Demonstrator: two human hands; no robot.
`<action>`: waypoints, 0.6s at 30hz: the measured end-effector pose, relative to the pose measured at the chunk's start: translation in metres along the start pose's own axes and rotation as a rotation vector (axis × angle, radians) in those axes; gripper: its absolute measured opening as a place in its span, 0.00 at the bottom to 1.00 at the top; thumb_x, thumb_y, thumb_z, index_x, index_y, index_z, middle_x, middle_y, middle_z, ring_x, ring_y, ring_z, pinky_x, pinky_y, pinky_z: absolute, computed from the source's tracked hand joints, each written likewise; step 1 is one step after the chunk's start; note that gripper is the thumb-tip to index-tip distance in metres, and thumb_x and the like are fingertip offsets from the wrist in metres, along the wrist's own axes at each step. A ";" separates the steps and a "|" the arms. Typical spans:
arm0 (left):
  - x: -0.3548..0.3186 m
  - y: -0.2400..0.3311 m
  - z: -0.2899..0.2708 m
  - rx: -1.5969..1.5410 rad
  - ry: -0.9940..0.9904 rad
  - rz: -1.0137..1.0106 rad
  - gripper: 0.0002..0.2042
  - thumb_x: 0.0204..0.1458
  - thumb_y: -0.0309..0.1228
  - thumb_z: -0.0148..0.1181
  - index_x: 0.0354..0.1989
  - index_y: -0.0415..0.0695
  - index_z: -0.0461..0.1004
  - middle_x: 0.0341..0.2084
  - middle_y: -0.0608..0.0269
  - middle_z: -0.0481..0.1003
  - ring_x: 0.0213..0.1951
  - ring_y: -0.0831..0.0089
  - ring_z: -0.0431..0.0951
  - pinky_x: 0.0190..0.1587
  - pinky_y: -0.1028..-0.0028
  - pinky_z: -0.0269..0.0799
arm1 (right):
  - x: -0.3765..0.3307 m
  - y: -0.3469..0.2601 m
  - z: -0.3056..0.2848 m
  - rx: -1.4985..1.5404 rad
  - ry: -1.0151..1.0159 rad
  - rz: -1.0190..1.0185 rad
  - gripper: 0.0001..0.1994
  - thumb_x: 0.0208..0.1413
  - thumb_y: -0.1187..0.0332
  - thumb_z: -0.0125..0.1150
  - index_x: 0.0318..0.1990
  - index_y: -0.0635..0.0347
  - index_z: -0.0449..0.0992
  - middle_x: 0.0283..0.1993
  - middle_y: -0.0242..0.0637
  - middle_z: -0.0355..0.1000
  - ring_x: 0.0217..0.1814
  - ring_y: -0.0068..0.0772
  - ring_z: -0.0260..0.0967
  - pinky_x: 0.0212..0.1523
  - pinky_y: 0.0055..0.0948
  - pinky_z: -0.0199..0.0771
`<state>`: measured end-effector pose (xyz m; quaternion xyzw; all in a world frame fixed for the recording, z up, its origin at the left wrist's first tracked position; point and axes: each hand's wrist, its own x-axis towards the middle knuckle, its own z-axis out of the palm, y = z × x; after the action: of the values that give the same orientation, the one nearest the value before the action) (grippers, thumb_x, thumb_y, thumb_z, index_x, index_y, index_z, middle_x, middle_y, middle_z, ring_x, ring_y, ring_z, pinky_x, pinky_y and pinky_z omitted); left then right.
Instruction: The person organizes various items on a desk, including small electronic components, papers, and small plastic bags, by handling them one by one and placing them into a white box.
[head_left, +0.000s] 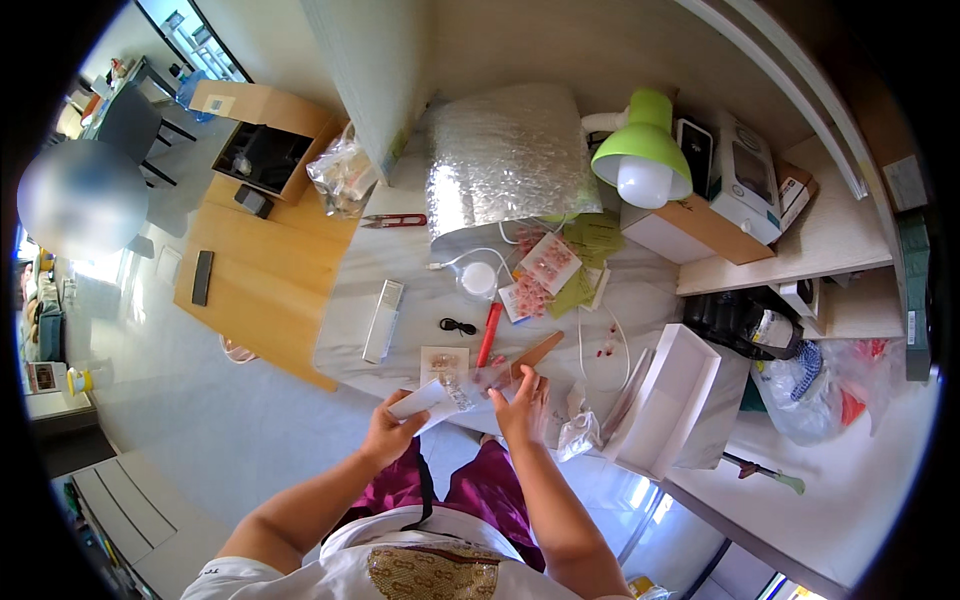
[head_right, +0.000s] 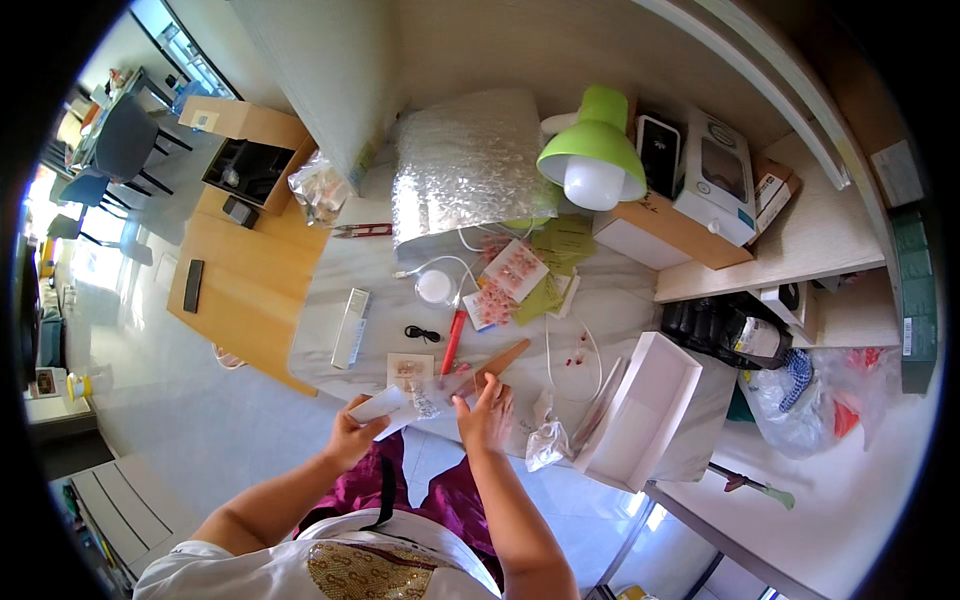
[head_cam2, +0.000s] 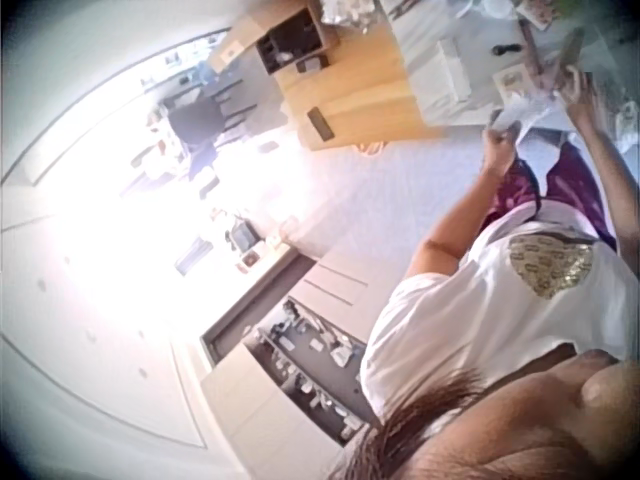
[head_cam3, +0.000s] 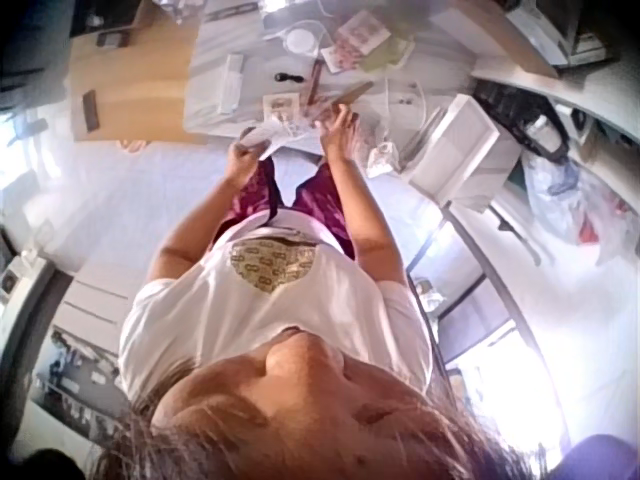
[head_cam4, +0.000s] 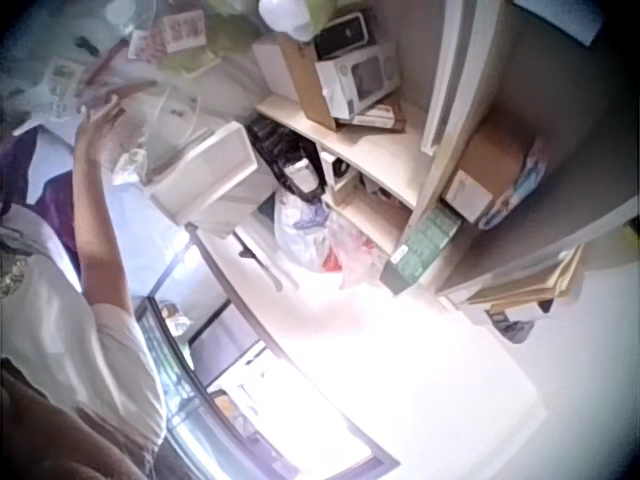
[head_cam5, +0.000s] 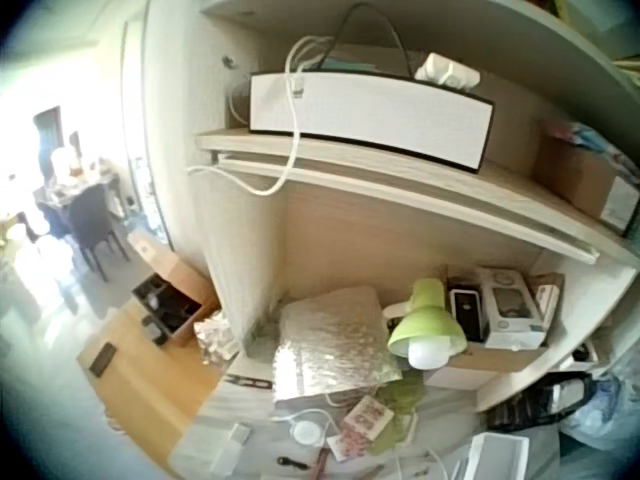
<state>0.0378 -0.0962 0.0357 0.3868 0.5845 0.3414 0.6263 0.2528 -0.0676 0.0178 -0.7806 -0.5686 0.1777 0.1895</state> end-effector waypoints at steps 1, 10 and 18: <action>0.000 -0.005 -0.009 -0.025 0.019 -0.017 0.11 0.49 0.25 0.59 0.41 0.38 0.71 0.31 0.66 0.74 0.35 0.82 0.71 0.38 0.78 0.67 | 0.000 0.004 0.007 0.075 -0.066 0.040 0.27 0.43 0.70 0.65 0.51 0.55 0.60 0.37 0.43 0.67 0.43 0.47 0.66 0.45 0.41 0.65; 0.006 -0.016 -0.033 -0.465 0.089 -0.101 0.12 0.48 0.20 0.58 0.42 0.35 0.70 0.35 0.62 0.74 0.37 0.75 0.74 0.42 0.74 0.69 | 0.020 -0.001 0.001 -0.023 -0.025 -0.474 0.22 0.40 0.71 0.65 0.46 0.56 0.67 0.39 0.38 0.67 0.44 0.43 0.64 0.46 0.43 0.64; -0.013 -0.022 -0.051 -0.371 0.162 -0.098 0.12 0.48 0.19 0.58 0.42 0.35 0.70 0.36 0.61 0.74 0.38 0.75 0.74 0.43 0.74 0.69 | 0.042 -0.091 0.027 -0.395 -0.447 -0.621 0.37 0.25 0.56 0.76 0.48 0.56 0.65 0.45 0.36 0.61 0.51 0.40 0.56 0.53 0.41 0.56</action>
<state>-0.0148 -0.1136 0.0211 0.2071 0.5780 0.4423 0.6537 0.1768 0.0005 0.0369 -0.5358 -0.8267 0.1648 -0.0469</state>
